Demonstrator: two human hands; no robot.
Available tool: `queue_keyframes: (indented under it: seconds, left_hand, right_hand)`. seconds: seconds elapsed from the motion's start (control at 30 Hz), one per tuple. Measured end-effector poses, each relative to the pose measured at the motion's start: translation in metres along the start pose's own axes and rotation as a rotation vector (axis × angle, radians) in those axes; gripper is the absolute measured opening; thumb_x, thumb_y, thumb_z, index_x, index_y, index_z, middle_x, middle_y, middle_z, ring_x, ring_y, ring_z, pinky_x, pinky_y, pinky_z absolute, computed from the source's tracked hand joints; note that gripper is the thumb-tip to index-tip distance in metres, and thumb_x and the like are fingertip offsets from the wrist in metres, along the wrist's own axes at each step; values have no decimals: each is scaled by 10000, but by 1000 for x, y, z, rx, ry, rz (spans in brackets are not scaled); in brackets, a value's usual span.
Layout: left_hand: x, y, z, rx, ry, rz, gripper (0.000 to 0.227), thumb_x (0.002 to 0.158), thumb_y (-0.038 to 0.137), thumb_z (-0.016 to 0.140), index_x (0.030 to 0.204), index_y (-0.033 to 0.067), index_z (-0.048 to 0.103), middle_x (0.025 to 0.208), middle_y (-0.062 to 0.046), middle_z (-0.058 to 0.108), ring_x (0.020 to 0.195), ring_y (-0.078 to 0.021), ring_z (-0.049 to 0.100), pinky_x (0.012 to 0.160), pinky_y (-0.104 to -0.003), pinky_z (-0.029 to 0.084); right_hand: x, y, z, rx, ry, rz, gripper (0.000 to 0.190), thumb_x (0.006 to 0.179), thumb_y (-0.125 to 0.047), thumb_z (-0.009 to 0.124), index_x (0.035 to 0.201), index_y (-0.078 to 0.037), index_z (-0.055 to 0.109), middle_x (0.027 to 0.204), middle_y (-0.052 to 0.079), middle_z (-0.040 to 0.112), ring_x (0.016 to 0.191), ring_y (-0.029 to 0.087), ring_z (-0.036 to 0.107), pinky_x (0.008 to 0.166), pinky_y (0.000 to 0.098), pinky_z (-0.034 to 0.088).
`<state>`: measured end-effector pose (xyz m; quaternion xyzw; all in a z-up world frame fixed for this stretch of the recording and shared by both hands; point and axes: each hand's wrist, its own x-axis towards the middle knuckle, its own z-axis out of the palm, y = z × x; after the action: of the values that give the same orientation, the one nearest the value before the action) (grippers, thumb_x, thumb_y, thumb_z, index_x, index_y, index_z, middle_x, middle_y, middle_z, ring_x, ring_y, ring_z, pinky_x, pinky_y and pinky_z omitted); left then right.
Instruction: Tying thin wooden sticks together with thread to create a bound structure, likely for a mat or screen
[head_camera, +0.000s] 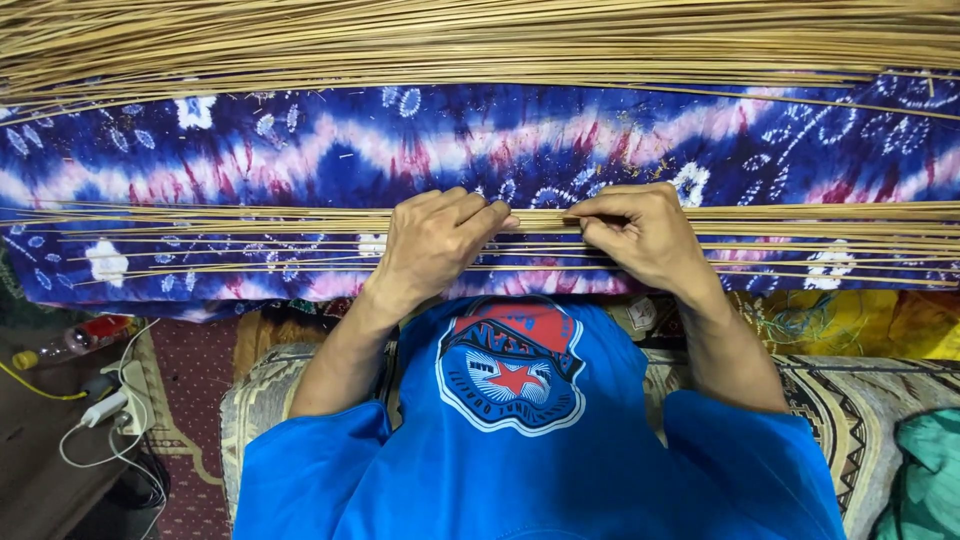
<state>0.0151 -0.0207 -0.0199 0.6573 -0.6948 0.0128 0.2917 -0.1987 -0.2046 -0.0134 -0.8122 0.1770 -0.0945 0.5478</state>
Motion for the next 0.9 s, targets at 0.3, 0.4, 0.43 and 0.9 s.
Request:
queue_keyframes:
  seconds: [0.3, 0.4, 0.43, 0.9]
  left_hand:
    - [2, -2, 3, -25, -1, 0, 169, 1075, 222, 605, 986, 125, 710, 698, -4, 528, 653, -187, 604, 566, -295, 479]
    - [7, -1, -1, -19, 5, 5, 163, 1074, 216, 615, 984, 120, 712, 701, -9, 542, 656, -192, 613, 571, -296, 489]
    - [7, 0, -3, -19, 6, 5, 163, 1074, 216, 615, 984, 120, 712, 701, -9, 542, 656, -192, 613, 571, -296, 489]
    - [0, 3, 8, 17, 12, 33, 155, 1068, 234, 624, 992, 136, 716, 698, -3, 539, 652, -186, 602, 564, -290, 472]
  right_hand:
    - [-2, 1, -2, 0, 12, 7, 219, 891, 46, 609, 997, 32, 801, 725, 160, 727, 576, 198, 599, 547, 329, 450]
    - [-2, -1, -2, -2, 23, 7, 206, 879, 50, 628, 988, 30, 802, 752, 169, 738, 589, 228, 623, 545, 354, 451]
    - [-2, -1, -2, -2, 23, 7, 206, 879, 50, 628, 988, 30, 802, 752, 169, 738, 589, 228, 623, 545, 354, 451]
    - [-9, 3, -5, -28, 16, 26, 95, 895, 6, 715, 935, -8, 799, 645, 106, 658, 521, 157, 557, 535, 311, 443]
